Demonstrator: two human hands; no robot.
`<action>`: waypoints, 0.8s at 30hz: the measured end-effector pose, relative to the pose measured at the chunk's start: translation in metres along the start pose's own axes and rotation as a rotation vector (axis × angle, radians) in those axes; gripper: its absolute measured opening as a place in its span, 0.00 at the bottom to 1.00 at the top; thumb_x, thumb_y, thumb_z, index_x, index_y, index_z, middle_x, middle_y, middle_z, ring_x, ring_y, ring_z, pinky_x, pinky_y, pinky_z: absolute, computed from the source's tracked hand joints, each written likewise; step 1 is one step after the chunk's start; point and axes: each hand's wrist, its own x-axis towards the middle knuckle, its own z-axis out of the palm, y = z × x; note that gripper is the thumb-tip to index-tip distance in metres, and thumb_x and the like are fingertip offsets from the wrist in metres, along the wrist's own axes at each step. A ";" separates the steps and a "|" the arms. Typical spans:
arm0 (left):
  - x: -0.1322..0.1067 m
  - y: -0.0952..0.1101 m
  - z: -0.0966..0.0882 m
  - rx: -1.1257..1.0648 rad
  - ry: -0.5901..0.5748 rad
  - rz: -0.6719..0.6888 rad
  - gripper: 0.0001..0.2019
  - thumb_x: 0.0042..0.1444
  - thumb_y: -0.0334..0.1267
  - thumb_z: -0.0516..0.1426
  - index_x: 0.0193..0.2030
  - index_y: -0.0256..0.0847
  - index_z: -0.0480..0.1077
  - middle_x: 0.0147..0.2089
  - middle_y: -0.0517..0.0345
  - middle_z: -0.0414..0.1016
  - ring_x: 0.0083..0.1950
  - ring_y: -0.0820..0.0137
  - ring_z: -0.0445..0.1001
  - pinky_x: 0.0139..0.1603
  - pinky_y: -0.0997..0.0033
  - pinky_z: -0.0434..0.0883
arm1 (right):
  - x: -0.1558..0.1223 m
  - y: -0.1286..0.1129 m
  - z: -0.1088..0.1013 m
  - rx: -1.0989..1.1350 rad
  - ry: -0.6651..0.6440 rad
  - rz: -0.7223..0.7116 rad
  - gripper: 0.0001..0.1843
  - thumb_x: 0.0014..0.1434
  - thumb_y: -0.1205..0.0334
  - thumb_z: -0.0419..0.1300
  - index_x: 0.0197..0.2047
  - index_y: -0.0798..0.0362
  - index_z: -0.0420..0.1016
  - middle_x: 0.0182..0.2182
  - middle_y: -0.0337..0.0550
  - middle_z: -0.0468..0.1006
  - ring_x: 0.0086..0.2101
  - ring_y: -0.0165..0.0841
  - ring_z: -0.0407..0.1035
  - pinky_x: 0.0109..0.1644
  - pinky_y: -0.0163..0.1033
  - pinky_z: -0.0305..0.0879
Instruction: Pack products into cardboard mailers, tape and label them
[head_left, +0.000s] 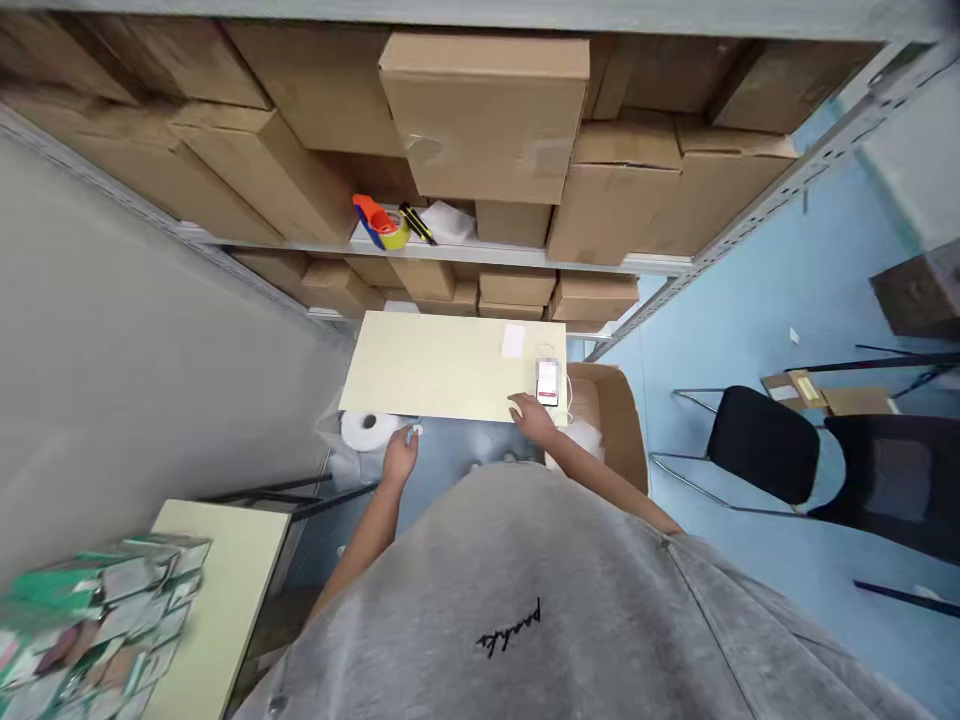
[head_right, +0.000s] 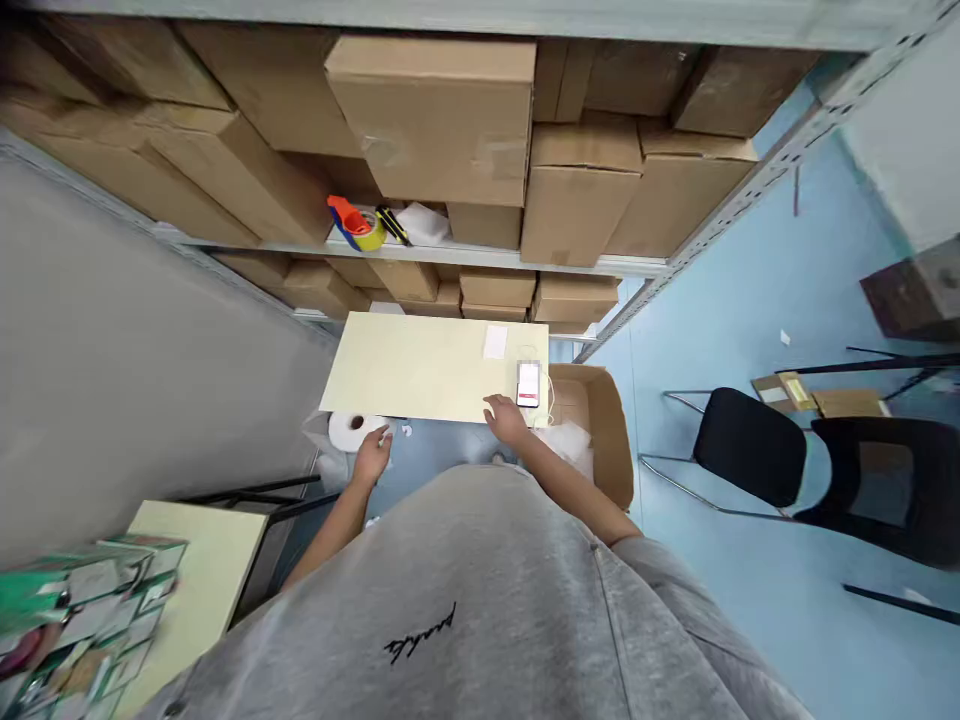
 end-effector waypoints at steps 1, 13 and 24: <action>-0.001 0.002 0.001 -0.001 0.009 0.016 0.24 0.68 0.39 0.51 0.65 0.28 0.73 0.64 0.34 0.76 0.69 0.52 0.73 0.74 0.51 0.67 | 0.000 0.000 -0.001 -0.001 -0.001 -0.001 0.22 0.73 0.64 0.52 0.66 0.58 0.74 0.62 0.54 0.77 0.62 0.43 0.70 0.70 0.47 0.63; -0.010 0.042 -0.021 0.168 0.112 0.062 0.28 0.76 0.44 0.44 0.76 0.38 0.64 0.83 0.41 0.48 0.85 0.51 0.42 0.80 0.37 0.48 | 0.020 -0.030 0.002 -0.058 -0.055 -0.058 0.30 0.75 0.60 0.51 0.76 0.57 0.63 0.75 0.54 0.62 0.72 0.46 0.57 0.75 0.52 0.57; -0.052 -0.010 -0.051 0.124 0.201 -0.177 0.31 0.76 0.49 0.43 0.77 0.36 0.62 0.82 0.37 0.51 0.84 0.50 0.47 0.80 0.38 0.50 | 0.066 -0.111 0.054 -0.132 -0.251 -0.227 0.31 0.77 0.54 0.50 0.79 0.51 0.58 0.79 0.50 0.52 0.76 0.46 0.48 0.77 0.54 0.52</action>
